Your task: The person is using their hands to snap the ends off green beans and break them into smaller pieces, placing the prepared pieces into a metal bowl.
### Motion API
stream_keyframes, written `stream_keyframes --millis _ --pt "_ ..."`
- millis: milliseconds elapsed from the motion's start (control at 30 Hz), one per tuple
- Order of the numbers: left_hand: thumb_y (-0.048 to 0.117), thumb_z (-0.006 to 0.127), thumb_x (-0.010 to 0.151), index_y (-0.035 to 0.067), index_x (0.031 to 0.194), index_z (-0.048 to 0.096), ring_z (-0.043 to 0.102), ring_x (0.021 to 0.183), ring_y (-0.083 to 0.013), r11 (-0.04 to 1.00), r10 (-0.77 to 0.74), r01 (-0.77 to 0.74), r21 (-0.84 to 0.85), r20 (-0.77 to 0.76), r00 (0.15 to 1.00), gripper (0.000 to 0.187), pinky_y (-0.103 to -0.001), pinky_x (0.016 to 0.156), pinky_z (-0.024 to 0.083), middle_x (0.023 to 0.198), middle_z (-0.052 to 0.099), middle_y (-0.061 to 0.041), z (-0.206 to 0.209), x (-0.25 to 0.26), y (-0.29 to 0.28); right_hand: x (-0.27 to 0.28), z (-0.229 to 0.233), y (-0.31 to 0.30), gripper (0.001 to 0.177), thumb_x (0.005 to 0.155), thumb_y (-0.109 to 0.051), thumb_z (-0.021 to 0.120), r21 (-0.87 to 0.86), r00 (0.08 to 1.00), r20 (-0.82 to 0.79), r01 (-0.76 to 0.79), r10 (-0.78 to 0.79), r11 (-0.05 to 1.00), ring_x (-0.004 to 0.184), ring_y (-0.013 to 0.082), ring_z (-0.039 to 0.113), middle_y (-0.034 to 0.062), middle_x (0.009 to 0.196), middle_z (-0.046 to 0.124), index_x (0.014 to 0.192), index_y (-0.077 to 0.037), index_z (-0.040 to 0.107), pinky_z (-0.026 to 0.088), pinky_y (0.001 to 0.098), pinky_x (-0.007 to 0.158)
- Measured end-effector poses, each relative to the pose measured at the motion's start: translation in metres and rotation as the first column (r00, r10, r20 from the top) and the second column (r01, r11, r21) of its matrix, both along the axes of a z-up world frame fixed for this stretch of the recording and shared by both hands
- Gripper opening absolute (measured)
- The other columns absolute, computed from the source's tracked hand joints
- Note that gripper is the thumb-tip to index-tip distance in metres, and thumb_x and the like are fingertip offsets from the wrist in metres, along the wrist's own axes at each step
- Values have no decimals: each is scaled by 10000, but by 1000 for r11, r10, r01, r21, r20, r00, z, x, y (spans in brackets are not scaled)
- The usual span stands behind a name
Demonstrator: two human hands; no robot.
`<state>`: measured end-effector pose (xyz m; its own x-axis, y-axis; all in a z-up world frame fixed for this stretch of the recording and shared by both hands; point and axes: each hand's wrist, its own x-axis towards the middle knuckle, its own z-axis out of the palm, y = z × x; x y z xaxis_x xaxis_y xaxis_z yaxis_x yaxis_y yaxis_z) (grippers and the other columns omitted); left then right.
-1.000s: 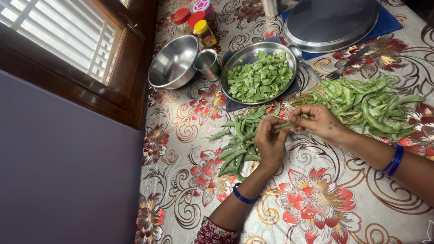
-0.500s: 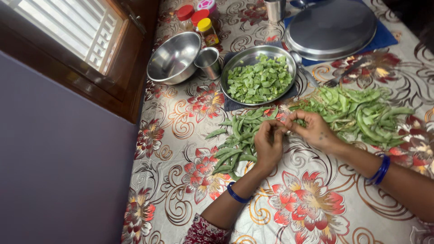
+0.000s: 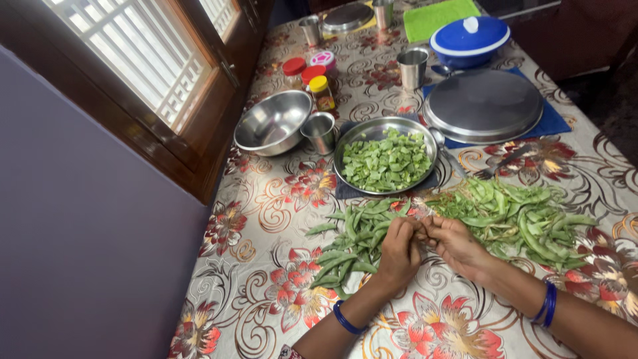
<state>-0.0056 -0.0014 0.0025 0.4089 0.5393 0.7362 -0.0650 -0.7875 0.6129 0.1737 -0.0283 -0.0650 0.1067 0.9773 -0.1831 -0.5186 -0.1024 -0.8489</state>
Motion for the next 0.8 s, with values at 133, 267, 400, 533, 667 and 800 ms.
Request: stream_keyframes --millis 133,267,400,533,667,800 --pt "-157 573 835 -20 1081 569 624 959 -371 999 -8 10 46 -34 999 281 -415 829 531 1058 571 -187 0 -2 -2 -3 -3 -1 134 1027 -70 499 19 995 -97 36 -34 999 822 134 603 44 924 640 1017 -28 626 506 274 762" --pt "-159 588 838 -19 1102 585 612 1003 -364 990 1 11 143 -86 996 298 -424 872 523 1081 577 -183 -1 -6 -8 1 -3 0 136 1031 -109 482 -33 989 -108 102 -105 994 842 133 606 36 954 644 1016 -48 603 521 294 791" --pt "-118 633 889 -5 1155 611 635 1069 -333 963 -16 36 266 -78 997 290 -416 926 532 1149 615 -152 1 -6 -13 8 18 0 154 1043 -136 497 -64 987 -13 157 -159 985 832 144 601 63 962 640 1041 -39 617 524 297 792" --pt "-95 672 873 24 1132 669 629 994 -317 988 2 13 151 -96 995 284 -407 861 532 1106 631 -139 0 -6 -9 -5 28 -4 187 1003 -119 523 -177 995 18 100 -98 979 836 115 603 37 987 667 1102 -44 663 497 271 772" --pt "-69 703 893 37 1143 702 634 963 -292 993 60 -55 104 -47 997 271 -387 852 536 1088 668 -105 4 -7 -7 2 13 -2 212 1035 -171 517 -108 998 -55 16 -22 994 789 113 577 21 936 629 1095 -11 643 521 290 743" --pt "-66 703 850 36 1206 722 635 979 -288 981 99 -87 175 -63 993 371 -375 861 544 1145 679 -106 6 -9 -9 11 -1 2 237 1055 -197 510 -70 985 -168 26 -37 997 783 100 571 13 931 617 1115 -15 648 528 288 724"
